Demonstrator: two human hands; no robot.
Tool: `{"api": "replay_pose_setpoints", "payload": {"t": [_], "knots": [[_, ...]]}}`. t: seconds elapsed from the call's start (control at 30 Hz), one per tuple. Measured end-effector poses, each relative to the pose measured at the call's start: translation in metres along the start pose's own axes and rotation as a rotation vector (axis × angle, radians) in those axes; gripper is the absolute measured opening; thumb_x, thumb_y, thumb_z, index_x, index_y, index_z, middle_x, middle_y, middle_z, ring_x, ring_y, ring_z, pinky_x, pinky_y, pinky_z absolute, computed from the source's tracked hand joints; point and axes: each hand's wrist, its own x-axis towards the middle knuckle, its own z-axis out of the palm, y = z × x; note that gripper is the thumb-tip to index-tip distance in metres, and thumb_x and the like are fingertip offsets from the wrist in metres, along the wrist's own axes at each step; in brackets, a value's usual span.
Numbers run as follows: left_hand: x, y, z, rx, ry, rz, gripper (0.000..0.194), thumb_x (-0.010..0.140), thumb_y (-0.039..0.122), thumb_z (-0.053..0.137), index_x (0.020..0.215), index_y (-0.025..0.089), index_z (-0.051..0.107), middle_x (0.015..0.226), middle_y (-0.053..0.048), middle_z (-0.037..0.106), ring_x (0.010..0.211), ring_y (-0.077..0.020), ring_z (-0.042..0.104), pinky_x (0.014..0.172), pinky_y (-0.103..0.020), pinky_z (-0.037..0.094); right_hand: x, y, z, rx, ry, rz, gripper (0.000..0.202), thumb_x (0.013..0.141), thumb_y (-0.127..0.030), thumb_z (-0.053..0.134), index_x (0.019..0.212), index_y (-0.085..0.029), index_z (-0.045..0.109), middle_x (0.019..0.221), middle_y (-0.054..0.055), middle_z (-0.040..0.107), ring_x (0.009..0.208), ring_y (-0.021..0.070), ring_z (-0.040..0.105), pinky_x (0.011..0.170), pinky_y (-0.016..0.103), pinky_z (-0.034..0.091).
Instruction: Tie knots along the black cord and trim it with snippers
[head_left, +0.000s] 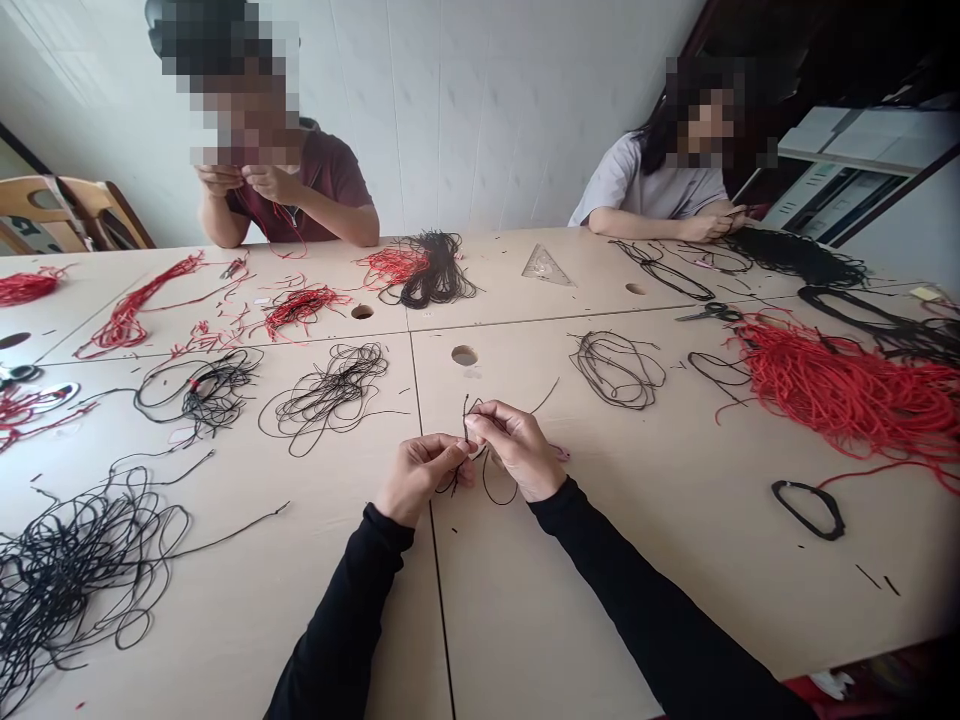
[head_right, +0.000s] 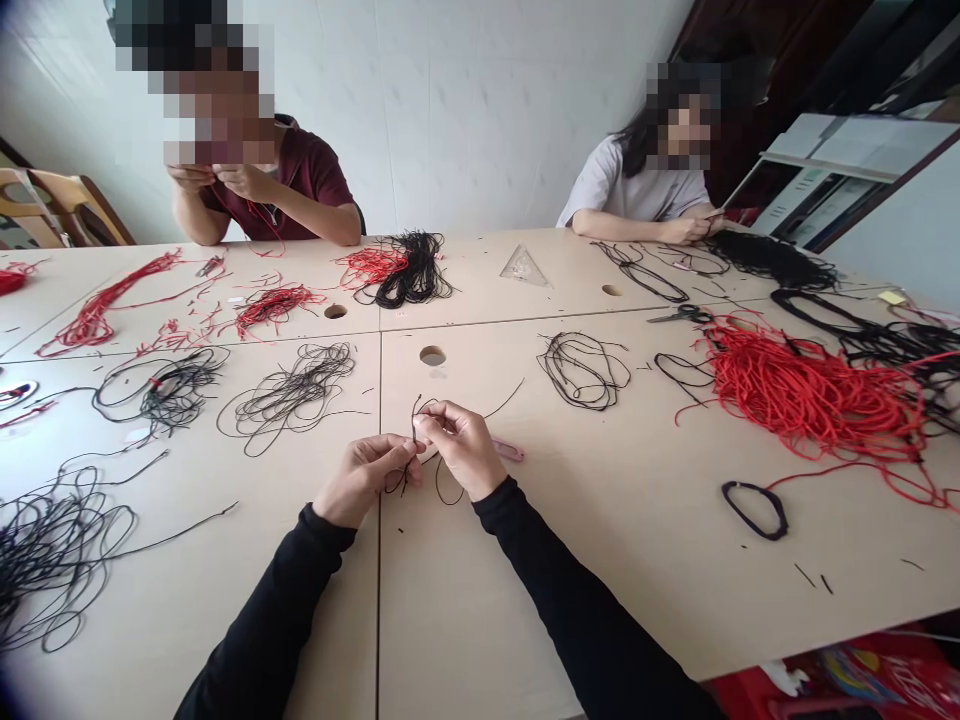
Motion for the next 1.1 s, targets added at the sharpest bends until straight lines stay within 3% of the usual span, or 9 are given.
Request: {"api": "replay_pose_setpoints", "payload": {"t": [0.17, 0.43, 0.83, 1.1], "knots": [[0.0004, -0.0002, 0.0011, -0.044, 0.001, -0.001, 0.031, 0.073, 0.043, 0.069, 0.078, 0.012, 0.067, 0.061, -0.004, 0.062, 0.052, -0.0113, 0.054, 0.049, -0.023, 0.032, 0.0011, -0.0007, 0.0009, 0.035, 0.043, 0.011, 0.023, 0.080, -0.040, 0.058, 0.079, -0.017, 0.060, 0.063, -0.002, 0.050, 0.050, 0.0080, 0.042, 0.042, 0.021, 0.030], [-0.0003, 0.0015, 0.0015, -0.056, 0.027, 0.008, 0.030, 0.072, 0.041, 0.070, 0.077, 0.012, 0.067, 0.058, -0.003, 0.062, 0.050, -0.0113, 0.054, 0.054, -0.025, 0.041, -0.0004, -0.0039, -0.0002, 0.019, -0.059, 0.077, 0.029, 0.078, -0.045, 0.060, 0.075, -0.016, 0.062, 0.065, 0.000, 0.056, 0.049, 0.0075, 0.042, 0.041, 0.021, 0.028], [0.0007, -0.0001, 0.0005, -0.038, 0.032, -0.009, 0.031, 0.074, 0.044, 0.068, 0.077, 0.013, 0.064, 0.062, -0.003, 0.061, 0.053, -0.0121, 0.056, 0.047, -0.022, 0.032, -0.0022, -0.0060, 0.0002, 0.008, -0.093, 0.047, 0.028, 0.080, -0.043, 0.059, 0.076, -0.016, 0.062, 0.064, -0.001, 0.057, 0.045, 0.0069, 0.042, 0.040, 0.021, 0.029], [0.0004, -0.0001, 0.0005, -0.107, 0.054, -0.019, 0.033, 0.073, 0.045, 0.068, 0.073, 0.013, 0.064, 0.065, -0.005, 0.064, 0.057, -0.0131, 0.058, 0.055, -0.025, 0.042, 0.0002, -0.0003, 0.0004, 0.005, -0.116, -0.036, 0.026, 0.081, -0.041, 0.060, 0.077, -0.016, 0.064, 0.067, 0.000, 0.058, 0.061, 0.0109, 0.054, 0.060, 0.025, 0.044]]}}
